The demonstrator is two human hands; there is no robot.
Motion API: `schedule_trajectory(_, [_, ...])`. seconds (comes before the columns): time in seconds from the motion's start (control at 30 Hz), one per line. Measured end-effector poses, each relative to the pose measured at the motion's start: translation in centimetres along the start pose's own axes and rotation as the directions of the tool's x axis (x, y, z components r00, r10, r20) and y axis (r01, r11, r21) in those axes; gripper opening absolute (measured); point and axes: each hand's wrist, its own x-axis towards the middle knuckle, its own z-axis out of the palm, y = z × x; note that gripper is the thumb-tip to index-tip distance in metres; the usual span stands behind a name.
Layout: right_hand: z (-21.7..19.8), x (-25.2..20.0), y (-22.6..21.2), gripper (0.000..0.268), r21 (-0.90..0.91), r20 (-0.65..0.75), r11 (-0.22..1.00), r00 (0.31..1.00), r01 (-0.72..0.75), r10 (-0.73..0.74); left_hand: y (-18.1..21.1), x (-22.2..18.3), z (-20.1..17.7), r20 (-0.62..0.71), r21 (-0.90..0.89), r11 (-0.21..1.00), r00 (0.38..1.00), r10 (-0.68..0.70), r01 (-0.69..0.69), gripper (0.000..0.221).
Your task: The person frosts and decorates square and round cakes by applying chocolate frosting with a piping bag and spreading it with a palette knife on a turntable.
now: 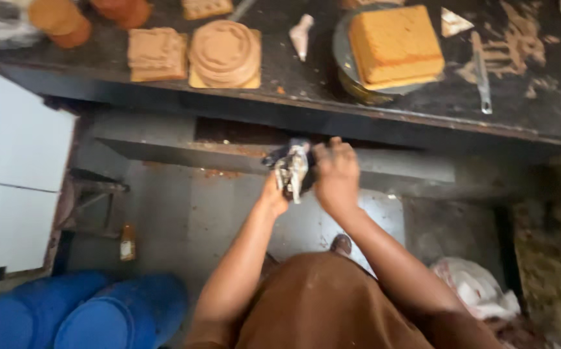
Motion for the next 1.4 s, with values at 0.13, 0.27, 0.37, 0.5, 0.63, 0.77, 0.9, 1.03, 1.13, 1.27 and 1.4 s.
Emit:
schedule_trajectory(0.13, [3.3,-5.2,5.0,0.024,0.214,0.567,0.974,0.821,-0.073,-0.063,-9.1,4.0,2.2,-0.002,-0.069,0.973,0.976,-0.219,0.219,0.030])
schedule_trajectory(0.27, [-2.0,-4.8,10.1,0.056,0.566,0.514,0.824,0.770,0.026,-0.378,-9.8,7.5,0.5,-0.206,0.021,0.999,0.978,-0.029,0.034,0.021])
schedule_trajectory(0.37, [-8.2,-4.1,14.7,0.054,0.736,0.460,0.670,0.798,-0.099,-0.388,-2.1,7.9,-0.4,-0.334,0.130,0.990,0.943,0.000,0.046,0.019])
schedule_trajectory(0.5, [-5.7,-4.0,30.7,0.047,0.479,0.433,0.696,0.834,-0.535,0.342,-0.1,7.6,6.5,-0.411,0.398,0.906,0.911,0.037,0.143,0.029])
schedule_trajectory(0.63, [0.4,-5.2,47.2,0.047,0.303,0.365,0.625,0.693,-0.719,0.621,0.5,13.6,10.7,-0.408,0.394,0.919,0.899,0.160,0.015,0.045])
schedule_trajectory(0.77, [5.2,-2.9,57.7,0.062,-0.143,0.217,0.711,0.679,-0.688,0.701,3.1,21.7,12.3,-0.361,0.337,0.936,0.904,0.228,-0.102,0.064])
schedule_trajectory(0.9, [8.4,0.5,61.7,0.064,-0.554,0.250,0.592,0.561,-0.586,0.789,4.7,27.3,12.8,-0.308,0.703,0.701,0.836,0.455,-0.122,0.080])
schedule_trajectory(1.03, [8.3,0.6,63.0,0.058,-0.570,0.314,0.357,0.206,-0.740,0.927,6.0,30.1,14.8,-0.107,0.624,0.713,0.868,0.485,-0.321,0.085])
schedule_trajectory(1.13, [9.4,3.3,63.8,0.055,-0.817,0.335,0.437,0.307,-0.377,0.891,8.1,29.6,17.5,-0.162,0.891,0.451,0.887,0.432,-0.057,0.078])
schedule_trajectory(1.27, [8.4,1.9,64.9,0.046,-0.633,0.232,0.444,0.392,-0.634,0.890,11.8,27.7,20.6,-0.194,0.969,-0.066,0.894,0.404,0.240,0.071])
schedule_trajectory(1.4, [8.0,2.7,66.5,0.038,-0.633,0.607,0.725,0.407,-0.271,0.682,12.3,28.1,20.3,-0.097,0.974,0.228,0.875,0.474,-0.015,0.070])
